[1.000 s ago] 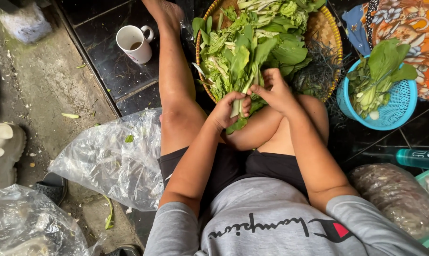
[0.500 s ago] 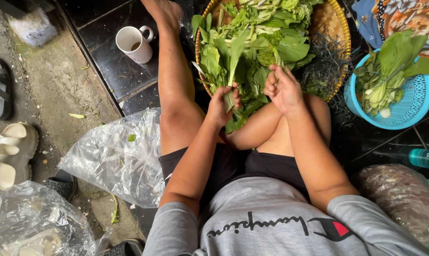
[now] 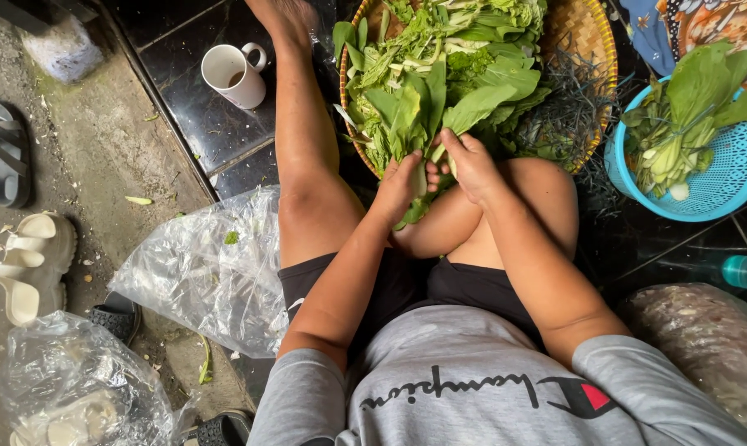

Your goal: The person sits on the floor and repeatedly gathers leafy green vegetables from a woven basket, aligns them into small bunches, and ties each bunch with a rubber band. The tied bundles are placed into a blue colander beside the basket.

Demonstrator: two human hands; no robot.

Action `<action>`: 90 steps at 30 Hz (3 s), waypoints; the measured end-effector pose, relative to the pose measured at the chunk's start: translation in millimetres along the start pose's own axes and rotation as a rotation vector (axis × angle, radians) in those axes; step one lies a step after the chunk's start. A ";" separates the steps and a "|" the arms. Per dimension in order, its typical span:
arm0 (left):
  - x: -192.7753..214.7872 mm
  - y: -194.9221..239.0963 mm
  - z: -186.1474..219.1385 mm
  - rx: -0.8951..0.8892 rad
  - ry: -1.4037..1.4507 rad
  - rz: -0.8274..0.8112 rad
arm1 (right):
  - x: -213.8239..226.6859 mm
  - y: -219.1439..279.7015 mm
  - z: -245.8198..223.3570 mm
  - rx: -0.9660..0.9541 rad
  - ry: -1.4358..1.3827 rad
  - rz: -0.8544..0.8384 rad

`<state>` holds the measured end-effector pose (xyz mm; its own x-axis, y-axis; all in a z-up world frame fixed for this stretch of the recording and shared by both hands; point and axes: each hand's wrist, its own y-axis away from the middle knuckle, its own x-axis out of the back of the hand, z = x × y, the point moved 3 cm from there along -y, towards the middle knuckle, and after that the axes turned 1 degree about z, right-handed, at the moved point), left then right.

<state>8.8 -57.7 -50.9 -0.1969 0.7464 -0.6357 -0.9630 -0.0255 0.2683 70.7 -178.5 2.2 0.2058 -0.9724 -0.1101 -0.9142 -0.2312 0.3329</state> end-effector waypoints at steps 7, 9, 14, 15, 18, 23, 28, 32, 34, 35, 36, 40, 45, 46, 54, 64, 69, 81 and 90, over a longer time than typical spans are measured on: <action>-25.7 25.3 37.6 0.146 0.203 -0.072 | -7.9 18.4 -32.1 -0.107 -0.173 0.014; -36.3 36.2 46.7 0.291 0.313 -0.192 | -50.6 70.0 -101.0 -0.189 -0.348 -0.228; -36.7 34.4 41.4 0.238 0.273 -0.216 | -20.3 35.7 -38.0 -0.078 -0.238 -0.157; -34.6 32.7 40.1 0.197 0.214 -0.191 | -12.9 28.4 -24.4 -0.043 -0.194 -0.071; -31.9 31.8 45.6 0.120 0.113 -0.025 | -6.5 20.0 -21.5 -0.055 -0.169 -0.039; -4.5 15.8 24.8 -0.002 0.131 0.161 | 12.0 -3.5 -12.4 -0.038 -0.283 -0.037; 3.0 4.7 11.5 -0.134 0.036 0.151 | 8.5 -0.2 -10.1 -0.122 -0.330 -0.026; 28.5 -8.3 -24.5 -0.356 -0.665 0.130 | -11.5 9.4 5.3 0.024 -0.034 -0.194; 27.2 -6.0 -27.9 -0.391 -0.826 0.129 | -17.4 12.6 6.0 0.090 0.082 -0.234; 8.2 7.4 -9.6 -0.382 -0.793 0.089 | -18.0 10.4 7.9 0.067 0.041 -0.212; -10.4 21.1 8.8 -0.372 -0.762 0.047 | -18.7 8.6 10.2 0.043 0.000 -0.188; -41.4 41.0 52.9 0.068 -0.292 0.108 | -20.8 13.7 0.7 0.101 0.066 -0.142; -39.6 30.2 44.8 0.144 0.196 0.235 | -30.4 23.4 -1.1 0.157 0.193 -0.292; -27.1 24.5 33.3 0.147 0.197 0.238 | -30.8 23.3 -0.9 0.152 0.193 -0.293; 66.2 -22.7 -41.3 0.056 0.023 0.305 | -8.9 7.4 8.7 0.083 0.125 -0.138; 24.4 6.8 10.1 0.220 0.138 0.179 | -19.2 16.1 6.5 0.157 0.300 -0.225; 9.5 22.8 36.5 0.107 0.343 0.290 | -13.5 9.8 -10.7 0.145 0.048 -0.080; -21.6 26.1 62.4 0.039 0.200 0.370 | -24.4 34.7 -8.0 -0.023 0.037 -0.409; 44.6 1.2 48.0 -0.103 0.242 0.538 | -15.4 28.8 -9.6 -0.061 0.119 -0.420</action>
<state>7.7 7.5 -44.2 -0.6868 0.4381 -0.5800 -0.7267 -0.4312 0.5347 44.5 -170.4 22.5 0.5968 -0.7900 -0.1406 -0.7212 -0.6049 0.3377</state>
